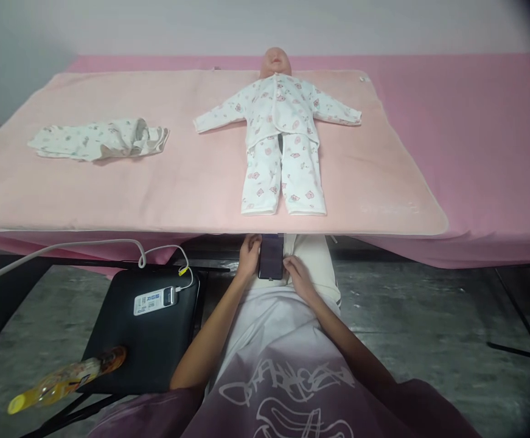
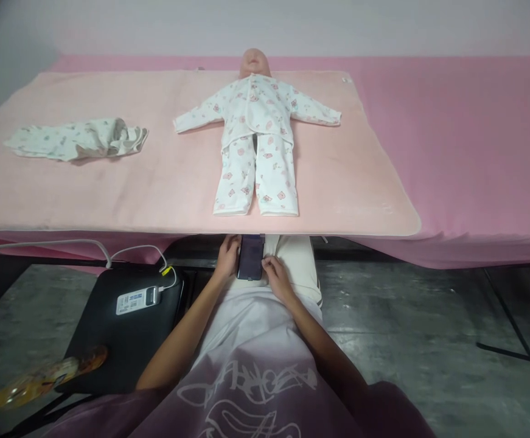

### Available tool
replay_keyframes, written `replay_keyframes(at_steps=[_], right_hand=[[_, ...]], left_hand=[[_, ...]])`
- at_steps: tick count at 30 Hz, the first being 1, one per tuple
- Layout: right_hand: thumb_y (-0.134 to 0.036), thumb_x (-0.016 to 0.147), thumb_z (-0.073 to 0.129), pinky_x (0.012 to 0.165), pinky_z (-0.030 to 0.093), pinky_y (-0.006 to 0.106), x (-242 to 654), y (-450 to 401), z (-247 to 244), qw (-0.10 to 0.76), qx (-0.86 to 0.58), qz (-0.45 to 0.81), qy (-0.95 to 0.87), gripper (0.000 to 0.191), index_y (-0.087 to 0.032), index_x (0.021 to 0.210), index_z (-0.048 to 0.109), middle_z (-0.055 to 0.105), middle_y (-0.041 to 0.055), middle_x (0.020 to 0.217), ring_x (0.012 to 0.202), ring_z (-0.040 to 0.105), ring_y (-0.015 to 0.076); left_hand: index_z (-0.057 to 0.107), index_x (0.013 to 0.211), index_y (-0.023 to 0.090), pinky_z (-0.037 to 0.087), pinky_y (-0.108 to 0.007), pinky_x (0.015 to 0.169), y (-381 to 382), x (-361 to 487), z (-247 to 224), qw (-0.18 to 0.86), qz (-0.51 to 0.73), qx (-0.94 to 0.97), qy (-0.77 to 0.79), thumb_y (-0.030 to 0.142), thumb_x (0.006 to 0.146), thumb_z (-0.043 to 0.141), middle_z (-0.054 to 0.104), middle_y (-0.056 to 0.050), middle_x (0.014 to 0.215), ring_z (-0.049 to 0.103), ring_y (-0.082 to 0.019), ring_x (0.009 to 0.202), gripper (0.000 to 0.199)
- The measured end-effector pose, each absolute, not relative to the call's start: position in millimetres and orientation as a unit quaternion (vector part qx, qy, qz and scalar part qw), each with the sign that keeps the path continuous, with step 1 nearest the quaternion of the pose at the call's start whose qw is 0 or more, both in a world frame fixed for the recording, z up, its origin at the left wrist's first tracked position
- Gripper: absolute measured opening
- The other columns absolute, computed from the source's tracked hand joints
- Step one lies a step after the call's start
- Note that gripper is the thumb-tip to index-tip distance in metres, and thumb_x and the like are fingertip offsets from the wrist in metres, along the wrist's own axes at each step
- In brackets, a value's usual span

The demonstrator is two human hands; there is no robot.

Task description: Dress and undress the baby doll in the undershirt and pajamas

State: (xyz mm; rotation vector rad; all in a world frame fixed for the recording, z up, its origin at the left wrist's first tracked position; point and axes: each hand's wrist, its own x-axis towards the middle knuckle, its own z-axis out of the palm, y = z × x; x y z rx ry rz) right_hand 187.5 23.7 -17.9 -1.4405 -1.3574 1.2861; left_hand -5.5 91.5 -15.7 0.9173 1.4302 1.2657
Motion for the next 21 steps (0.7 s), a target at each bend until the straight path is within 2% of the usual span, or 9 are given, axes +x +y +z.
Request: replay_keyframes(at_steps=[6, 10, 14, 18, 21], right_hand=[[-0.061, 0.101, 0.055, 0.083, 0.049, 0.037, 188.3, 23.9, -17.6, 0.382, -0.566, 0.529, -0.504, 0.037, -0.027, 0.089, 0.064, 0.065, 0.0035, 0.090, 0.086, 0.061, 0.0261], [-0.064, 0.100, 0.056, 0.083, 0.050, 0.037, 189.1, 23.8, -16.1, 0.380, -0.562, 0.544, -0.494, 0.039, -0.027, 0.091, 0.063, 0.066, 0.0035, 0.090, 0.086, 0.062, 0.0257], [-0.059, 0.098, 0.058, 0.084, 0.052, 0.037, 186.7, 30.8, -19.7, 0.405, -0.566, 0.542, -0.472, 0.033, -0.026, 0.094, 0.063, 0.069, 0.0040, 0.094, 0.086, 0.064, 0.0247], [-0.054, 0.096, 0.060, 0.088, 0.054, 0.038, 182.1, 46.5, -26.4, 0.447, -0.570, 0.526, -0.446, 0.029, -0.026, 0.099, 0.063, 0.071, 0.0062, 0.105, 0.092, 0.066, 0.0246], [-0.052, 0.095, 0.061, 0.085, 0.053, 0.037, 180.3, 54.0, -31.2, 0.464, -0.560, 0.531, -0.436, 0.027, -0.026, 0.099, 0.062, 0.071, 0.0058, 0.105, 0.091, 0.065, 0.0237]], left_hand=[[0.074, 0.097, 0.022, 0.058, -0.038, 0.103, 91.1, -9.9, -9.4, 0.487, 0.522, 0.389, 0.583, 0.046, 0.094, 0.074, 0.080, -0.010, 0.105, 0.075, -0.026, 0.106, 0.025], [0.074, 0.098, 0.022, 0.058, -0.036, 0.100, 90.6, -10.0, -11.2, 0.489, 0.514, 0.388, 0.589, 0.048, 0.093, 0.074, 0.080, -0.009, 0.105, 0.074, -0.025, 0.103, 0.027], [0.074, 0.096, 0.022, 0.058, -0.034, 0.098, 90.1, -9.7, -13.9, 0.492, 0.511, 0.380, 0.594, 0.047, 0.092, 0.073, 0.079, -0.008, 0.103, 0.074, -0.023, 0.099, 0.026], [0.075, 0.098, 0.021, 0.058, -0.036, 0.100, 90.7, -8.7, -12.8, 0.500, 0.517, 0.373, 0.586, 0.049, 0.091, 0.076, 0.081, -0.010, 0.107, 0.074, -0.025, 0.104, 0.029], [0.075, 0.101, 0.021, 0.058, -0.036, 0.102, 91.3, -7.3, -11.7, 0.502, 0.520, 0.371, 0.583, 0.054, 0.090, 0.080, 0.081, -0.010, 0.109, 0.075, -0.026, 0.109, 0.035]])
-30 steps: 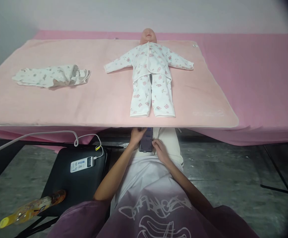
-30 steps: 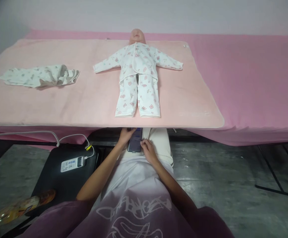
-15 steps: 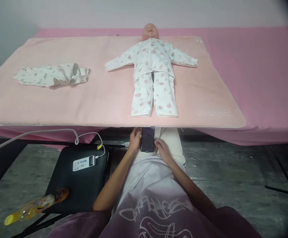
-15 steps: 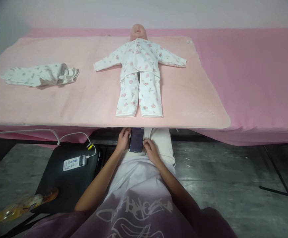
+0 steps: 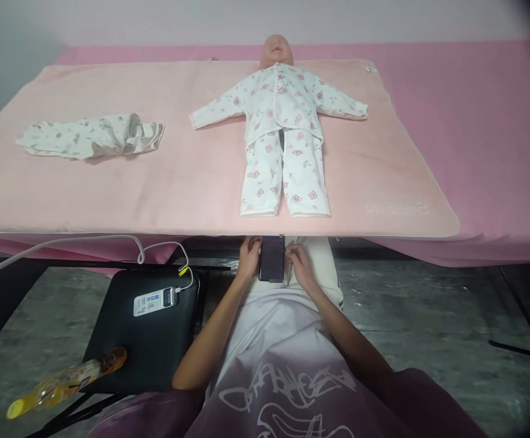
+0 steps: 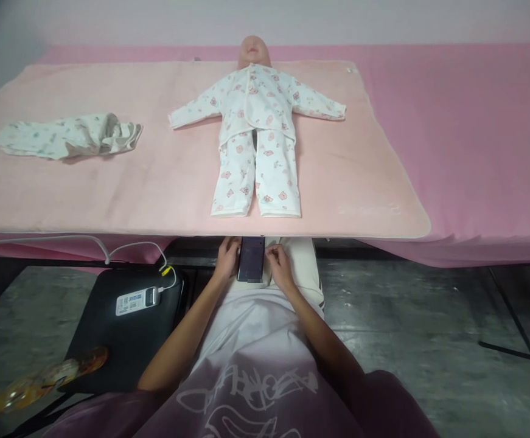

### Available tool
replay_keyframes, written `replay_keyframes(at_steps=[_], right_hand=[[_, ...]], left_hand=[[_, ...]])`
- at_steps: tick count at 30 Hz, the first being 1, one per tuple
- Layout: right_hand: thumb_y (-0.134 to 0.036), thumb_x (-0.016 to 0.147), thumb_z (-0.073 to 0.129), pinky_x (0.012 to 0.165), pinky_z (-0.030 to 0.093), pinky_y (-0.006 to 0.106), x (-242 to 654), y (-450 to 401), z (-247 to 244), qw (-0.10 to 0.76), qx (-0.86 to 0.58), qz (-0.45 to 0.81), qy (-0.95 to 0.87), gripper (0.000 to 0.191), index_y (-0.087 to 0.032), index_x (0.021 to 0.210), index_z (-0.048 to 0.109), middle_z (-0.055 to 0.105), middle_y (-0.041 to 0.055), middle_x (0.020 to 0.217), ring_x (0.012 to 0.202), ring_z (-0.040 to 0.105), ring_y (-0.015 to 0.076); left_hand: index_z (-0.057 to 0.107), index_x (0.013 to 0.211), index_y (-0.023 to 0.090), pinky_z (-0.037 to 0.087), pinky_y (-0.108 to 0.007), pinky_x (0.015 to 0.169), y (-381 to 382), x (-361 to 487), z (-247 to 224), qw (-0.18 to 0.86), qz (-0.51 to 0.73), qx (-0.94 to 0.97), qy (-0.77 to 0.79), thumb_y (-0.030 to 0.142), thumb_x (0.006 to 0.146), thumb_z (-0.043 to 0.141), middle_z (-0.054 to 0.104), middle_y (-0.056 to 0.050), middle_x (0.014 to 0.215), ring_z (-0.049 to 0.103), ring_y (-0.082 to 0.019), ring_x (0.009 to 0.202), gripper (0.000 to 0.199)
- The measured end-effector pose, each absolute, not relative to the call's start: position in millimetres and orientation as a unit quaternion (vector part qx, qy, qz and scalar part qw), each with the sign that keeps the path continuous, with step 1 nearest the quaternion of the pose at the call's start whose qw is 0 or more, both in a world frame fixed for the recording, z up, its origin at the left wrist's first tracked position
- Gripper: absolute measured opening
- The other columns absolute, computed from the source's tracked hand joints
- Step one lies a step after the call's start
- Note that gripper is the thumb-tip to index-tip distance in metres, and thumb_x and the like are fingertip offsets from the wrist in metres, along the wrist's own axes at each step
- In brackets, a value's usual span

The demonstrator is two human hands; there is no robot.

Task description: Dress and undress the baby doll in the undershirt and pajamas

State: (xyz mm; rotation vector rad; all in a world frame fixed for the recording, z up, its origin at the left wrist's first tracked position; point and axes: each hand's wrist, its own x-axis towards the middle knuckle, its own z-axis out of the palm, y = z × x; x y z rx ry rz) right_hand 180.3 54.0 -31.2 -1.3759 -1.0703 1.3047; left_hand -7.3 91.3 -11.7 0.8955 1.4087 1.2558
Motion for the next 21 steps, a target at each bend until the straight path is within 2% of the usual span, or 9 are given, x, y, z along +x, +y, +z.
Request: replay_keyframes(at_steps=[3, 8, 11, 14, 21], right_hand=[[-0.053, 0.096, 0.062, 0.081, 0.051, 0.035, 180.9, 53.4, -35.2, 0.476, -0.558, 0.536, -0.419, 0.028, -0.025, 0.098, 0.062, 0.069, 0.0045, 0.100, 0.086, 0.062, 0.0219], [-0.057, 0.097, 0.063, 0.078, 0.050, 0.034, 184.7, 48.1, -38.9, 0.477, -0.558, 0.542, -0.409, 0.032, -0.026, 0.098, 0.062, 0.066, 0.0026, 0.095, 0.080, 0.059, 0.0199], [-0.058, 0.098, 0.063, 0.078, 0.049, 0.033, 186.8, 46.6, -39.3, 0.472, -0.553, 0.548, -0.414, 0.032, -0.026, 0.096, 0.063, 0.065, 0.0019, 0.091, 0.079, 0.060, 0.0198], [-0.059, 0.099, 0.063, 0.078, 0.050, 0.033, 187.9, 44.3, -38.3, 0.464, -0.548, 0.553, -0.423, 0.034, -0.025, 0.095, 0.066, 0.067, 0.0025, 0.090, 0.080, 0.061, 0.0202], [-0.068, 0.104, 0.056, 0.074, 0.049, 0.034, 185.1, 42.0, -34.8, 0.442, -0.548, 0.548, -0.451, 0.048, -0.024, 0.092, 0.069, 0.066, 0.0033, 0.082, 0.075, 0.060, 0.0212]], left_hand=[[0.074, 0.102, 0.021, 0.059, -0.035, 0.098, 92.3, -5.5, -13.3, 0.502, 0.524, 0.370, 0.580, 0.055, 0.088, 0.083, 0.081, -0.009, 0.106, 0.076, -0.025, 0.107, 0.038], [0.072, 0.094, 0.021, 0.059, -0.033, 0.089, 94.0, -3.3, -18.7, 0.478, 0.517, 0.385, 0.596, 0.048, 0.086, 0.087, 0.076, -0.005, 0.092, 0.073, -0.021, 0.090, 0.032], [0.073, 0.100, 0.021, 0.058, -0.032, 0.094, 91.4, -5.5, -18.5, 0.475, 0.515, 0.389, 0.598, 0.048, 0.093, 0.081, 0.079, -0.007, 0.101, 0.074, -0.022, 0.098, 0.029], [0.075, 0.107, 0.022, 0.057, -0.032, 0.096, 81.9, -11.6, -16.3, 0.470, 0.504, 0.395, 0.608, 0.055, 0.099, 0.073, 0.080, -0.009, 0.111, 0.074, -0.022, 0.103, 0.034], [0.080, 0.106, 0.021, 0.056, -0.033, 0.091, 51.8, -25.5, -17.1, 0.469, 0.463, 0.430, 0.617, 0.068, 0.097, 0.073, 0.082, -0.009, 0.106, 0.073, -0.024, 0.096, 0.048]])
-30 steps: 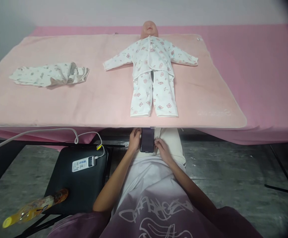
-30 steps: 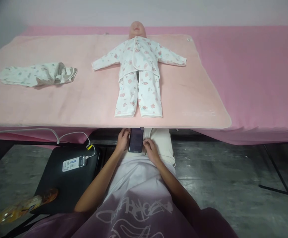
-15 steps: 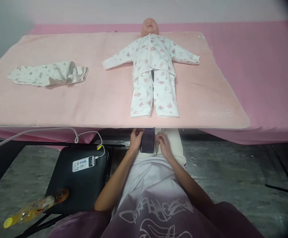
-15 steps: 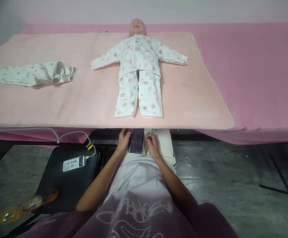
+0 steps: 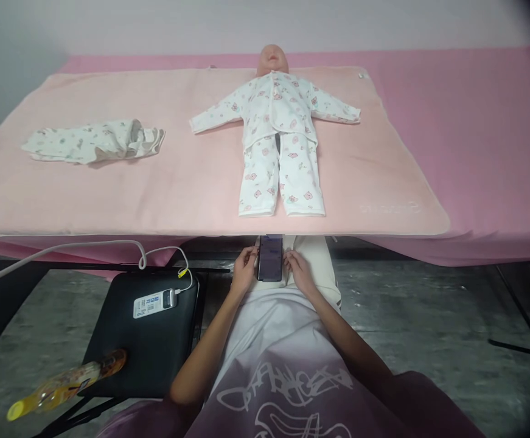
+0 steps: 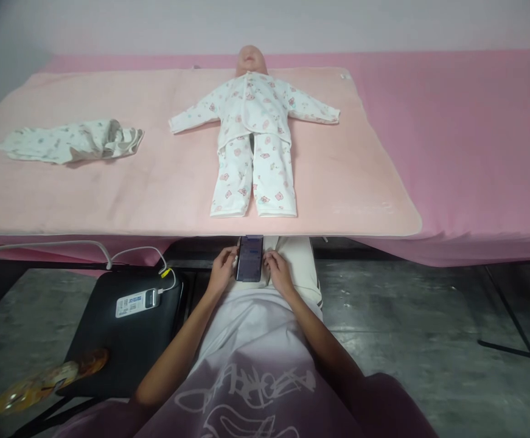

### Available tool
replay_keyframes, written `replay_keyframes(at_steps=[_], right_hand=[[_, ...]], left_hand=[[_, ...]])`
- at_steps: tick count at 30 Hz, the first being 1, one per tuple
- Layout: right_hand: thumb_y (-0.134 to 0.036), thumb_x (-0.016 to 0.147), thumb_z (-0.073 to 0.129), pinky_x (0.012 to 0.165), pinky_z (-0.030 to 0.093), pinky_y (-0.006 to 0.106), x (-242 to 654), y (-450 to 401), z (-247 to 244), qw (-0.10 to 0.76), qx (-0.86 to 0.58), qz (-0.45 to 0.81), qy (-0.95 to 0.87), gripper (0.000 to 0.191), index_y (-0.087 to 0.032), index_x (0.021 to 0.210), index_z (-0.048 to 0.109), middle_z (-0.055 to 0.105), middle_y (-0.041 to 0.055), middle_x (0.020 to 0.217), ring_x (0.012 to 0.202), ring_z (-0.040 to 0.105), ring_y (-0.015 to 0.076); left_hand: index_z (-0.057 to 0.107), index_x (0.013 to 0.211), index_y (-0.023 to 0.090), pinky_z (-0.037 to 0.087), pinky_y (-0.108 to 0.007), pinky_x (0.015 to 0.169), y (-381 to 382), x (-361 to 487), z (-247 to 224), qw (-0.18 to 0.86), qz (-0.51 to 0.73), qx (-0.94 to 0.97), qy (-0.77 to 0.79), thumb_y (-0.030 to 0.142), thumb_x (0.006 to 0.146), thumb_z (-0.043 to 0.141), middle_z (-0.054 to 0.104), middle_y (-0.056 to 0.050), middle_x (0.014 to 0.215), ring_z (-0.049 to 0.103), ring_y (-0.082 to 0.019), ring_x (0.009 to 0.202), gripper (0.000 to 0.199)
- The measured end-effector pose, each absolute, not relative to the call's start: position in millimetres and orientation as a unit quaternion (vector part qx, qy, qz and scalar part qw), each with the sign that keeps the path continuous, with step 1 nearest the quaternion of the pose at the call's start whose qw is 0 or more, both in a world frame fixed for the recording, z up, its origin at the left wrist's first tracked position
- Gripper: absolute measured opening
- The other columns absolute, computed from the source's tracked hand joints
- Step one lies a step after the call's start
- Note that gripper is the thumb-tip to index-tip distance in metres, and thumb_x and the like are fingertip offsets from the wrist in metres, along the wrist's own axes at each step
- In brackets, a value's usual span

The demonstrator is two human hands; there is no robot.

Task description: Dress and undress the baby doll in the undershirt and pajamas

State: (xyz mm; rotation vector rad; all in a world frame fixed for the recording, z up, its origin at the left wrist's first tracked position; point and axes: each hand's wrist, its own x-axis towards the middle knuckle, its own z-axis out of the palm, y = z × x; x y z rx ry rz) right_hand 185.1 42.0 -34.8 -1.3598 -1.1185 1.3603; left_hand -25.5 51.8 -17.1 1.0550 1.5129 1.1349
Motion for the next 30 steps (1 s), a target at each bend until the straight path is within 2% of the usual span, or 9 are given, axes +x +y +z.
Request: replay_keyframes(at_steps=[6, 18, 23, 26, 30], right_hand=[[-0.061, 0.102, 0.059, 0.079, 0.048, 0.033, 182.0, 45.7, -31.4, 0.433, -0.553, 0.525, -0.480, 0.039, -0.025, 0.088, 0.064, 0.066, 0.0010, 0.082, 0.080, 0.062, 0.0223], [-0.063, 0.103, 0.054, 0.087, 0.051, 0.038, 179.5, 55.9, -31.9, 0.432, -0.575, 0.481, -0.502, 0.039, -0.026, 0.094, 0.061, 0.070, 0.0041, 0.092, 0.088, 0.066, 0.0258], [-0.064, 0.103, 0.059, 0.093, 0.055, 0.041, 177.6, 39.7, -29.4, 0.442, -0.579, 0.484, -0.485, 0.039, -0.025, 0.107, 0.062, 0.073, 0.0073, 0.104, 0.097, 0.070, 0.0270], [-0.064, 0.098, 0.066, 0.090, 0.057, 0.040, 176.8, 33.7, -26.5, 0.443, -0.580, 0.497, -0.470, 0.042, -0.025, 0.112, 0.062, 0.071, 0.0070, 0.102, 0.095, 0.069, 0.0264], [-0.062, 0.095, 0.072, 0.083, 0.057, 0.038, 176.1, 30.6, -19.8, 0.438, -0.572, 0.515, -0.465, 0.044, -0.024, 0.115, 0.060, 0.068, 0.0053, 0.099, 0.089, 0.066, 0.0242]], left_hand=[[0.080, 0.105, 0.020, 0.059, -0.037, 0.095, 52.4, -24.0, -23.8, 0.475, 0.488, 0.417, 0.602, 0.070, 0.088, 0.084, 0.083, -0.012, 0.110, 0.075, -0.026, 0.102, 0.054], [0.079, 0.108, 0.018, 0.061, -0.041, 0.100, 68.3, -18.0, -28.3, 0.475, 0.492, 0.406, 0.606, 0.066, 0.088, 0.084, 0.083, -0.014, 0.111, 0.077, -0.028, 0.106, 0.053], [0.081, 0.120, 0.020, 0.060, -0.042, 0.107, 55.8, -20.1, -22.6, 0.478, 0.496, 0.416, 0.594, 0.073, 0.093, 0.079, 0.082, -0.015, 0.129, 0.076, -0.030, 0.118, 0.060], [0.081, 0.129, 0.021, 0.057, -0.043, 0.115, 45.5, -20.9, -18.7, 0.474, 0.496, 0.439, 0.581, 0.073, 0.097, 0.076, 0.079, -0.015, 0.139, 0.074, -0.030, 0.128, 0.061], [0.082, 0.131, 0.024, 0.053, -0.045, 0.120, 35.2, -20.7, -16.9, 0.460, 0.488, 0.454, 0.587, 0.069, 0.100, 0.075, 0.077, -0.014, 0.143, 0.071, -0.030, 0.133, 0.056]])
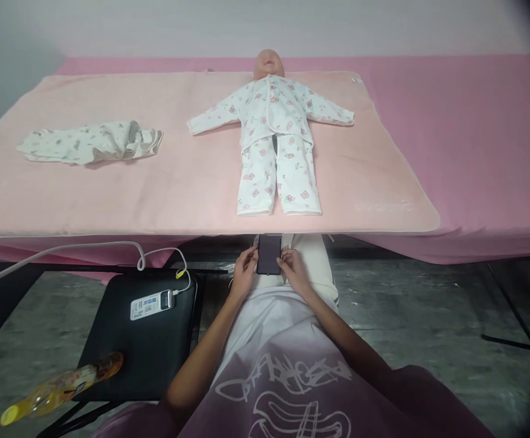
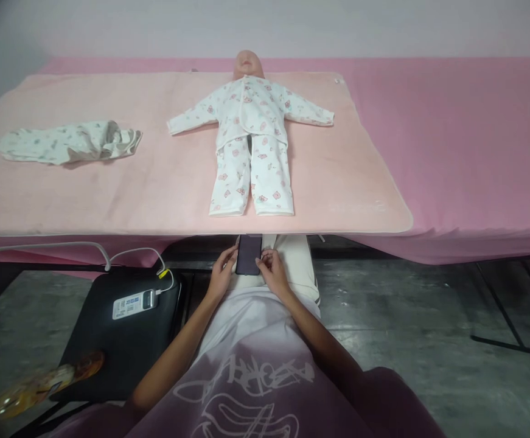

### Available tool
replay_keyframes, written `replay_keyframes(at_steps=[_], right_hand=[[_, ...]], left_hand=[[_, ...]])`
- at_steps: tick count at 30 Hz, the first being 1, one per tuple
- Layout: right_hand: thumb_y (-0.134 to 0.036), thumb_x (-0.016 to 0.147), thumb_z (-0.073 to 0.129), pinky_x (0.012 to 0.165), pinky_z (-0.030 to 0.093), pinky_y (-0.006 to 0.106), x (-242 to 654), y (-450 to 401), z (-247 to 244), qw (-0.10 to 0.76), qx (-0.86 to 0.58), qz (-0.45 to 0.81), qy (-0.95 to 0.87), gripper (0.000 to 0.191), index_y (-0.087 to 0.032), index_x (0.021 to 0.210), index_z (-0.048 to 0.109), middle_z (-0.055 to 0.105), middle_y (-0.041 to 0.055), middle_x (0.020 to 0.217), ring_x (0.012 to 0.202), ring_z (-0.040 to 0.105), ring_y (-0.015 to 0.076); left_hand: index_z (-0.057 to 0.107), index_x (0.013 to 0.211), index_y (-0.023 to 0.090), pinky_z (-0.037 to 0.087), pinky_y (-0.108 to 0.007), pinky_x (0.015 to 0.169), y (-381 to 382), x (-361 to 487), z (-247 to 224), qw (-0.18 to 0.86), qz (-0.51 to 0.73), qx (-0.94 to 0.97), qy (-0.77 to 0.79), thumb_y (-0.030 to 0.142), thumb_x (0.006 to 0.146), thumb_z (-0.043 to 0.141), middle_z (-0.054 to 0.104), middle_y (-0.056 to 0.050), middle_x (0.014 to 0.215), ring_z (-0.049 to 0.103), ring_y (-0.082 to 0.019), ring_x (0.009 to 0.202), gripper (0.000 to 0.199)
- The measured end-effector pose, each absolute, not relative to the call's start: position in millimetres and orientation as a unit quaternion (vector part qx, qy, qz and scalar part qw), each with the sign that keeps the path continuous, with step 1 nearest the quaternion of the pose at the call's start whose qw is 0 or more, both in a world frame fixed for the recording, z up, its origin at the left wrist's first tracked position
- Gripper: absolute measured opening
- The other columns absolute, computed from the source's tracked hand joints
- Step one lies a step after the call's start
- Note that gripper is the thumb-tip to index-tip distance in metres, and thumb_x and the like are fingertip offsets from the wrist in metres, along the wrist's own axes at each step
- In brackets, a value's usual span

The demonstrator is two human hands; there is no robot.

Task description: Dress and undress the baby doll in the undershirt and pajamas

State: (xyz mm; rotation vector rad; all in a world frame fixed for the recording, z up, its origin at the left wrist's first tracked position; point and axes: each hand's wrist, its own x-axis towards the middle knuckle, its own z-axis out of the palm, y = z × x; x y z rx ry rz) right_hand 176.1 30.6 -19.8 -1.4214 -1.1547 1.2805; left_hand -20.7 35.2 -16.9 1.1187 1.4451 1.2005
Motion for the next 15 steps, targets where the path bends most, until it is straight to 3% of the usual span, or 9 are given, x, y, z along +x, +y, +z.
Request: replay_keyframes(at_steps=[6, 12, 15], right_hand=[[-0.056, 0.085, 0.086, 0.070, 0.052, 0.033, 169.5, 26.4, -19.6, 0.425, -0.570, 0.525, -0.467, 0.059, -0.025, 0.123, 0.053, 0.064, 0.0010, 0.099, 0.076, 0.059, 0.0185], [-0.049, 0.078, 0.092, 0.074, 0.053, 0.033, 168.3, 26.4, -27.3, 0.427, -0.571, 0.511, -0.480, 0.067, -0.025, 0.125, 0.050, 0.065, 0.0026, 0.109, 0.082, 0.061, 0.0186], [-0.055, 0.088, 0.082, 0.078, 0.054, 0.036, 170.2, 26.8, -25.1, 0.427, -0.569, 0.522, -0.471, 0.056, -0.024, 0.124, 0.052, 0.064, 0.0034, 0.103, 0.084, 0.061, 0.0211]], left_hand=[[0.084, 0.131, 0.025, 0.052, -0.045, 0.121, 31.7, -21.0, -18.1, 0.455, 0.487, 0.458, 0.589, 0.067, 0.099, 0.077, 0.077, -0.014, 0.141, 0.070, -0.030, 0.135, 0.054], [0.083, 0.133, 0.024, 0.053, -0.044, 0.120, 30.7, -20.5, -19.3, 0.455, 0.486, 0.458, 0.588, 0.066, 0.101, 0.075, 0.077, -0.014, 0.141, 0.070, -0.030, 0.133, 0.054], [0.082, 0.134, 0.024, 0.053, -0.043, 0.118, 29.9, -19.9, -20.2, 0.454, 0.487, 0.459, 0.588, 0.066, 0.101, 0.075, 0.076, -0.014, 0.141, 0.070, -0.029, 0.132, 0.054]])
